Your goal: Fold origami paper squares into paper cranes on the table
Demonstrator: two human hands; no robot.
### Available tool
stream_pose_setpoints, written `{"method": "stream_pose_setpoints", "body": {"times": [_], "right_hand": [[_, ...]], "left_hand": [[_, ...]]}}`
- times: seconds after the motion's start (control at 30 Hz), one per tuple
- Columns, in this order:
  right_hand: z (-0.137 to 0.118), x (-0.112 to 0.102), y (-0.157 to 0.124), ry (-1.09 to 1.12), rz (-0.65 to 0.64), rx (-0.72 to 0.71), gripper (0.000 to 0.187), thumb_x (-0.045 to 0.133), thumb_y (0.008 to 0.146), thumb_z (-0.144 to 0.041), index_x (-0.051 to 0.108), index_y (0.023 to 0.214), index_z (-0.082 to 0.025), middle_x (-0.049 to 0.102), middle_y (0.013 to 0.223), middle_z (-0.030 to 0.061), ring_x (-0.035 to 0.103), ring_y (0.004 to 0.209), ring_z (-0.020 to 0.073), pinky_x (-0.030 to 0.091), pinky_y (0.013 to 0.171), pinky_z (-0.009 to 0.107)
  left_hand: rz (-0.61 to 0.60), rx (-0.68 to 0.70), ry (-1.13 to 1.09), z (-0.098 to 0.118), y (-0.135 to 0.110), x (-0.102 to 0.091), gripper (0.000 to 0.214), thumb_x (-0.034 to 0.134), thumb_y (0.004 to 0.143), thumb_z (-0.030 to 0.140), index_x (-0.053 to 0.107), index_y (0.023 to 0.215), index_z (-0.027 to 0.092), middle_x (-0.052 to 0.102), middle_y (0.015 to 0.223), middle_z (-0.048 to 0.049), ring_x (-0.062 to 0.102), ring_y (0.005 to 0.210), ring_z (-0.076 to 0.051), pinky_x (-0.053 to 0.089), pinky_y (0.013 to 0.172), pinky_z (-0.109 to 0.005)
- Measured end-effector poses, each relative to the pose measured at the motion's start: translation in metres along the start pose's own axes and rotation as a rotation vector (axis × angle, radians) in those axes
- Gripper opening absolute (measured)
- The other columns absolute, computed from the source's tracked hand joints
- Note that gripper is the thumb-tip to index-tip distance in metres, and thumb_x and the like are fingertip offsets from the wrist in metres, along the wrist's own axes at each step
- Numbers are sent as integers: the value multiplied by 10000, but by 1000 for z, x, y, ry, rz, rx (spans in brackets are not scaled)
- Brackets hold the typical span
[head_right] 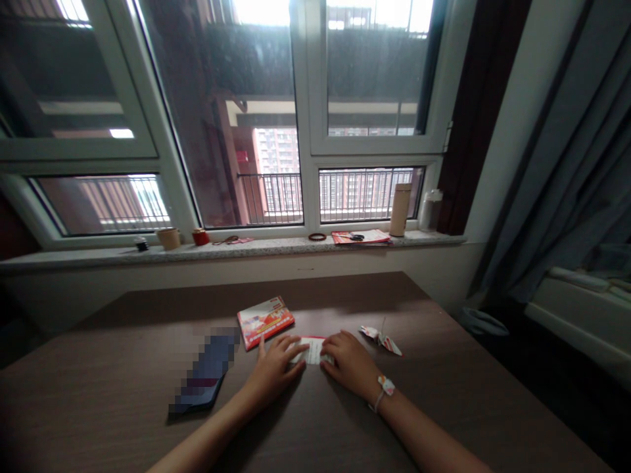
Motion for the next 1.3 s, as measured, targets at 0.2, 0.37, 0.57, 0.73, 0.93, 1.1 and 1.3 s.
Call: {"method": "stream_pose_setpoints", "body": {"times": [0.2,0.37,0.57,0.73,0.93,1.1,1.3], "right_hand": [[1,-3,-1,6,-24,1,140,583,839,-256,674,943,-238,672,1075,39,589,1042,191,263,1096,440],[-1,-7,-1,-35,-8,-9,116,639,794,-282,684,896,-249,686,1021,19,590,1021,190,249,1094,446],[-7,-5,1,-95,-16,-59,80,621,799,-266,693,831,-251,711,929,8,579,1033,190,250,1095,425],[-10,0,3,-146,-13,-82,103,588,807,-242,688,821,-226,712,911,27,582,1030,193,251,1107,412],[-12,5,5,-189,-8,-97,122,564,795,-185,682,825,-193,715,890,41,592,1028,187,264,1114,399],[-14,5,6,-183,24,-108,163,537,796,-133,687,812,-197,721,868,31,604,1012,176,271,1115,394],[-10,8,6,-184,39,-92,147,545,835,-146,685,841,-190,713,868,30,607,997,170,297,1104,378]], "left_hand": [[21,-1,-16,-1,0,0,320,527,864,318,595,1176,339,562,1293,-42,462,1233,-268,84,1087,-666],[22,9,-36,-1,-1,1,323,533,859,307,594,1174,338,547,1314,-45,453,1258,-284,75,1086,-682],[32,33,-72,-4,1,5,355,563,829,290,588,1183,303,540,1316,-69,466,1248,-288,168,1092,-654],[42,36,-78,-3,1,5,288,580,815,276,624,1099,296,579,1269,-56,477,1240,-278,172,1092,-643],[59,48,-94,-2,1,3,268,583,811,244,616,1073,286,611,1219,-57,508,1205,-257,140,1086,-658],[60,55,-82,-3,1,5,233,589,814,250,631,1038,295,613,1206,-41,513,1194,-261,154,1066,-672],[60,37,-104,-6,4,6,200,597,815,262,650,1006,282,613,1195,-50,517,1181,-270,159,1064,-674]]}}
Point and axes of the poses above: each hand's wrist, its own y-axis towards the middle knuckle, its own x-axis out of the palm, z = x × y, the point moved 5 cm from there along y, towards the middle knuckle
